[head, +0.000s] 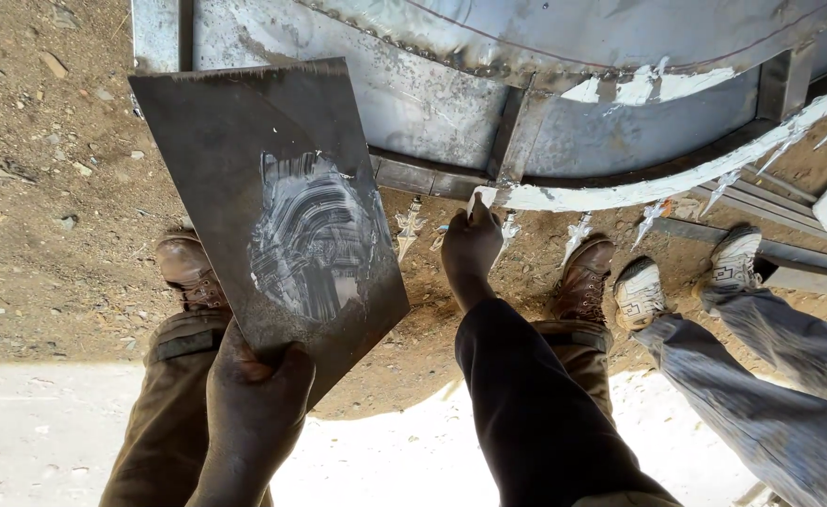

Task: Applying white filler to the joints of a metal gate using a small spreader to prepare it for painting.

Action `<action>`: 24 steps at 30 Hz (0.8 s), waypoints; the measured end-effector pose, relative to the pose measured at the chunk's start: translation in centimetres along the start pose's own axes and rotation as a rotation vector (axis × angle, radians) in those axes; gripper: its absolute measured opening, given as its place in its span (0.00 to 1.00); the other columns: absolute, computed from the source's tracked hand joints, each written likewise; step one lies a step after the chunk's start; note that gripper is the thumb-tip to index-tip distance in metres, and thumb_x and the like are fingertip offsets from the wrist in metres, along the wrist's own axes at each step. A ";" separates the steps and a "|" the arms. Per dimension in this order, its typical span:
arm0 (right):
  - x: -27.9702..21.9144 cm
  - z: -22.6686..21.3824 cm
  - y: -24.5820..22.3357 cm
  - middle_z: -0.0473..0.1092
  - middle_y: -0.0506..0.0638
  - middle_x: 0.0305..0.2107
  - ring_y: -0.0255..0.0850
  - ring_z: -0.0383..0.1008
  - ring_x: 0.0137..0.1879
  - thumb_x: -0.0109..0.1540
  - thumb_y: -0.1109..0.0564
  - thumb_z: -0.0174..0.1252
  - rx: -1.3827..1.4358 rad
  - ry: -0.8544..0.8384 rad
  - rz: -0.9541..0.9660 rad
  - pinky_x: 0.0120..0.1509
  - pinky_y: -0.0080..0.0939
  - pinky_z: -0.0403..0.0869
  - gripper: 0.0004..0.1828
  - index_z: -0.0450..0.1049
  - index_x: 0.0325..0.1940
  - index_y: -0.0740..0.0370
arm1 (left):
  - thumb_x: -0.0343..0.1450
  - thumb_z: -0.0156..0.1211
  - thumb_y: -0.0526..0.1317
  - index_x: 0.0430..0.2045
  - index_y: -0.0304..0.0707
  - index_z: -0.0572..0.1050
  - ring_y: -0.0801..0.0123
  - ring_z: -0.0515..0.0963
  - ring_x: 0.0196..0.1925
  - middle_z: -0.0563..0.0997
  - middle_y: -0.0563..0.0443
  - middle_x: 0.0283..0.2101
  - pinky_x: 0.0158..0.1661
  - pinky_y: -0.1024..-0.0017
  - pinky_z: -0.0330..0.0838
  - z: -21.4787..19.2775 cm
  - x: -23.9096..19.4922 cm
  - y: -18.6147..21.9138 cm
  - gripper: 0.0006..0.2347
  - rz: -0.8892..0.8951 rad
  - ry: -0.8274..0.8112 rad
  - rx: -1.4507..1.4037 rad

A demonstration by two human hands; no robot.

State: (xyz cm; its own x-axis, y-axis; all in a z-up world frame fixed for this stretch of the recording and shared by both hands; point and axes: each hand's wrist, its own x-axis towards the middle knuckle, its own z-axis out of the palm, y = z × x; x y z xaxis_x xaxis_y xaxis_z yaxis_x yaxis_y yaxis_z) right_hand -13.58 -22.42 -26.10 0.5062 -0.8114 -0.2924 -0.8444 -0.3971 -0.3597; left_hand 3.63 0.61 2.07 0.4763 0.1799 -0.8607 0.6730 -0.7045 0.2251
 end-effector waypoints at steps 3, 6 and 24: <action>-0.1 -1.4 -0.2 0.76 0.58 0.29 0.53 0.76 0.37 0.62 0.57 0.53 -0.026 -0.098 -0.027 0.40 0.53 0.74 0.25 0.76 0.63 0.63 | 0.60 0.56 0.36 0.27 0.45 0.76 0.73 0.75 0.29 0.81 0.58 0.23 0.34 0.69 0.69 0.4 -0.2 0.4 0.06 -0.015 -0.006 -0.003; -0.9 -1.7 -1.3 0.77 0.61 0.33 0.53 0.76 0.35 0.63 0.56 0.53 -0.069 -0.309 0.084 0.36 0.54 0.74 0.12 0.73 0.30 0.65 | 0.60 0.55 0.36 0.26 0.43 0.73 0.69 0.72 0.26 0.79 0.54 0.22 0.31 0.66 0.68 1.6 0.0 -0.5 0.05 0.051 0.010 0.031; -1.7 -18.8 -1.9 0.69 0.64 0.46 0.42 0.71 0.35 0.56 0.56 0.63 0.875 -0.777 0.519 0.32 0.35 0.74 0.32 0.62 0.61 0.67 | 0.61 0.52 0.28 0.21 0.38 0.71 0.75 0.70 0.29 0.75 0.56 0.24 0.29 0.74 0.67 12.1 -0.9 -4.0 0.04 -0.003 -0.051 -0.659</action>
State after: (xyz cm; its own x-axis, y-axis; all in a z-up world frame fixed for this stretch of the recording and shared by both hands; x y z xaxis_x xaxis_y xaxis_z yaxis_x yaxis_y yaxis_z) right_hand -16.11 -28.39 -8.24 0.3724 -0.2055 -0.9050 -0.7261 0.5428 -0.4220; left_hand -6.31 -5.02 -3.61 0.4577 0.1373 -0.8784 0.8873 -0.1335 0.4414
